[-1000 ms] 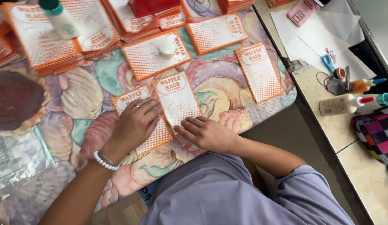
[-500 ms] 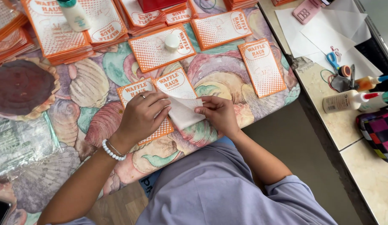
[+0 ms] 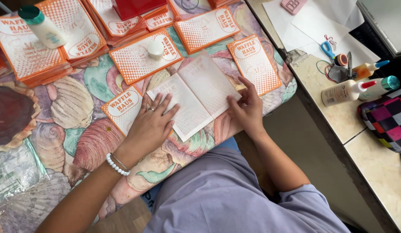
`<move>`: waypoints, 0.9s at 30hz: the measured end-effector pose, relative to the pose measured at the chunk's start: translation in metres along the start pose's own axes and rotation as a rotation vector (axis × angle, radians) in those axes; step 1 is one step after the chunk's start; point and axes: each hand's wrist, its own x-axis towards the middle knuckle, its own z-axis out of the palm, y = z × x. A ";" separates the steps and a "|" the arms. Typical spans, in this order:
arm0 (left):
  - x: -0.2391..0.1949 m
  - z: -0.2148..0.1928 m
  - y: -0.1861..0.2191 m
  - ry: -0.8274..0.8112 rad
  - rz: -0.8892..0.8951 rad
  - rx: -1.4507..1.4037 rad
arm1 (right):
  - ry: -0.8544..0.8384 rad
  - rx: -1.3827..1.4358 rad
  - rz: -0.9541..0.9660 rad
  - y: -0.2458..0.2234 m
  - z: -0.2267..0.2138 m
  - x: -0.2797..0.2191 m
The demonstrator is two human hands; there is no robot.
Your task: Applying glue to paper bags and folding them for assembly
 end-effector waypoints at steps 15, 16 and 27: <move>0.021 0.037 -0.004 0.102 0.154 0.057 | 0.832 -0.855 -0.350 0.013 -0.201 -0.019; 0.024 0.036 -0.003 0.084 0.161 0.070 | 0.824 -0.874 -0.245 0.033 -0.213 -0.018; 0.036 0.036 0.006 0.131 0.159 -0.003 | 0.685 -0.591 0.104 0.069 -0.220 0.011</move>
